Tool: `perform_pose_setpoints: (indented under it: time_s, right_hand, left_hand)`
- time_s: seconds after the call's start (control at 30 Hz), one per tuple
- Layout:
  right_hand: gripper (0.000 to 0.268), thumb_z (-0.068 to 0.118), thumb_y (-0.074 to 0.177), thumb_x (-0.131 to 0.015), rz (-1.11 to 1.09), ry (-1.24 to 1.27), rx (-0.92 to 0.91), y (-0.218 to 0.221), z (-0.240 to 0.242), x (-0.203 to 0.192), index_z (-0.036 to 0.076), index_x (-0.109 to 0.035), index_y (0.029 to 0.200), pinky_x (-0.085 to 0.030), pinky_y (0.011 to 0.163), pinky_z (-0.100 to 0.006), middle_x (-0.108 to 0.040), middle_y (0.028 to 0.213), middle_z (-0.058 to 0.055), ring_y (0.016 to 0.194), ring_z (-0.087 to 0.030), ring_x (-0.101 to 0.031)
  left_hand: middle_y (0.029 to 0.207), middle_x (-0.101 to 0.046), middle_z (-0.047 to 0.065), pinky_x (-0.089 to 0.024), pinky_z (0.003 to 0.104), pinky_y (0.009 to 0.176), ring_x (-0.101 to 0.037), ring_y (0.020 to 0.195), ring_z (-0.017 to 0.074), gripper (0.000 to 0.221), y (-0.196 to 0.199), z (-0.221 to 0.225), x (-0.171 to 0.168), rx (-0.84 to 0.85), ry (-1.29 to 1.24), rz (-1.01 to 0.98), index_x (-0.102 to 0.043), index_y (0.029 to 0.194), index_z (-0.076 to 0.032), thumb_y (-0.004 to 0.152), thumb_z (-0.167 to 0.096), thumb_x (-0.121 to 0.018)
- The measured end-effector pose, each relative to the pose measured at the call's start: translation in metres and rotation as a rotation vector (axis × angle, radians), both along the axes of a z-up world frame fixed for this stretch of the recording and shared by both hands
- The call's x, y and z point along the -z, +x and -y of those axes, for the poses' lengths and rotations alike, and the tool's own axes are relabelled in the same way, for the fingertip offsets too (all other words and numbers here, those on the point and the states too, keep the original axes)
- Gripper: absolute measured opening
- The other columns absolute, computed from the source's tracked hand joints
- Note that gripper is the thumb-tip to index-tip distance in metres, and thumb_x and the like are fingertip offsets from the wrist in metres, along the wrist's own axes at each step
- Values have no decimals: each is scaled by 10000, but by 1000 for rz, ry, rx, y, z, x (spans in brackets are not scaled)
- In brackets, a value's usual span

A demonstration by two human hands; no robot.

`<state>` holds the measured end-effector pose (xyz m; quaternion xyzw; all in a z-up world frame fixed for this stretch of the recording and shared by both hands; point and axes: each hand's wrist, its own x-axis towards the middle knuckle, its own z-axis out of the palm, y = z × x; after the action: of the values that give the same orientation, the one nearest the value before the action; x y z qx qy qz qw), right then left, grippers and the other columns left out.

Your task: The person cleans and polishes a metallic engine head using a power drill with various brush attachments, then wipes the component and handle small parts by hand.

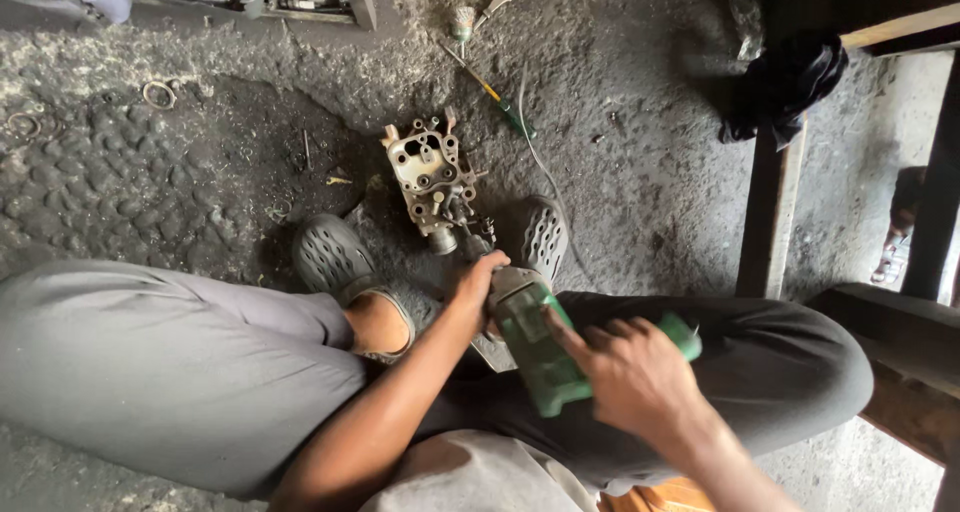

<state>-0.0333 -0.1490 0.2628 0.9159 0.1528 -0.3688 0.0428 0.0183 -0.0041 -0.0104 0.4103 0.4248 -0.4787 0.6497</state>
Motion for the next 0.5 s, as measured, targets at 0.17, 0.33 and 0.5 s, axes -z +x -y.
perform_pose_setpoints:
  time_s: [0.17, 0.33, 0.5]
  right_hand:
    - [855, 150, 828, -625, 5, -5, -108, -1, 23, 10, 187, -317, 1626, -491, 900, -385, -719, 1032, -59, 996, -248, -667]
    - [831, 124, 821, -600, 96, 26, -130, -9, 36, 21, 229, -351, 1607, -504, 880, -381, -727, 1023, -71, 949, -243, -676]
    - [806, 107, 808, -583, 226, 81, -205, -5, 26, 45, 214, -383, 1582, -525, 835, -384, -717, 1034, -109, 921, -248, -688]
  left_hand:
    - [810, -682, 102, -536, 432, 630, -659, 724, 269, 373, 2, 14, -34, -65, 137, 73, -679, 908, -21, 709, -323, -767]
    - [832, -686, 65, -535, 421, 645, -651, 725, 218, 342, 6, 14, -45, -99, 131, 141, -672, 950, -59, 733, -307, -764]
    - [772, -694, 76, -540, 373, 642, -662, 668, 224, 326, 6, 12, 0, -200, 84, 230, -673, 929, 3, 775, -264, -779]
